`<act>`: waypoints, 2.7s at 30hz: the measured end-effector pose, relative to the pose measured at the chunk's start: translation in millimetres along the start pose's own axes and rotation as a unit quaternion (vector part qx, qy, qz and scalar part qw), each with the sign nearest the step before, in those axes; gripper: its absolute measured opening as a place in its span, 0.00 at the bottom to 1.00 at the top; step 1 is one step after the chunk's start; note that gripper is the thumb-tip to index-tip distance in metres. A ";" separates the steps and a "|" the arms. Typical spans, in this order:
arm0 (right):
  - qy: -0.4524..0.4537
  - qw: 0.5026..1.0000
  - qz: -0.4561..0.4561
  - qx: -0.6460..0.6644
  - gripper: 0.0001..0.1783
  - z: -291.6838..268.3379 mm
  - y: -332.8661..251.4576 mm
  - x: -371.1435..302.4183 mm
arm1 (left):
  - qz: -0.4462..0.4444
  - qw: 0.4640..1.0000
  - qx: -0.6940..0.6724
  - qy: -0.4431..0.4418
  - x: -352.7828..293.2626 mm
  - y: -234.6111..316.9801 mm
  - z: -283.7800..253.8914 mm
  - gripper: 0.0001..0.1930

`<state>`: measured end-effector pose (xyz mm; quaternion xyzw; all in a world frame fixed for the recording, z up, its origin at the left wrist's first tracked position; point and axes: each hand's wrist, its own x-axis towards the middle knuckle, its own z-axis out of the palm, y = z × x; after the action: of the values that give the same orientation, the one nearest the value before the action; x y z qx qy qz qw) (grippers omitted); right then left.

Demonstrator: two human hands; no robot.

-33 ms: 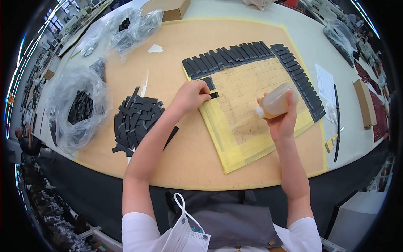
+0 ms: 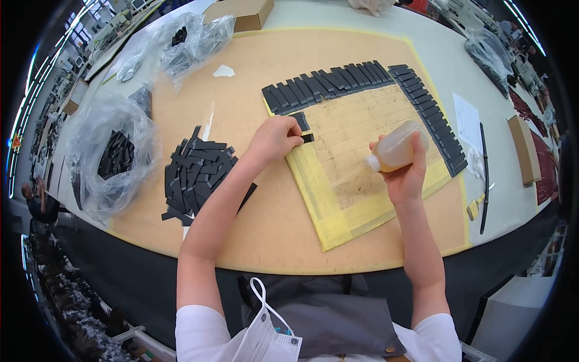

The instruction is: Applying adhesive to small leather straps and arranging them on a templates/working surface for assembly.

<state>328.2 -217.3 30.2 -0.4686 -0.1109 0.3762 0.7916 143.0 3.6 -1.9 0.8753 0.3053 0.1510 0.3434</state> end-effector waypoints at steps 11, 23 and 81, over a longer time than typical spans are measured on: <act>0.008 1.000 -0.002 0.000 0.45 -1.5 3.0 -0.2 | 0.020 0.997 0.034 0.065 -4.1 -3.6 7.6 0.05; -0.025 1.000 0.010 -0.005 0.45 -5.0 4.8 -1.7 | 0.025 0.985 0.137 -0.104 -88.9 -20.0 -94.0 0.06; -0.033 0.995 -0.055 -0.070 0.46 -7.5 12.6 -1.0 | -0.116 0.891 -0.402 -0.176 -87.5 20.1 23.9 0.06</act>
<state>325.3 -219.4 16.0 -0.5035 -0.1890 0.3390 0.7719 95.7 -76.0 -9.9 0.6328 0.2523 0.0639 0.7292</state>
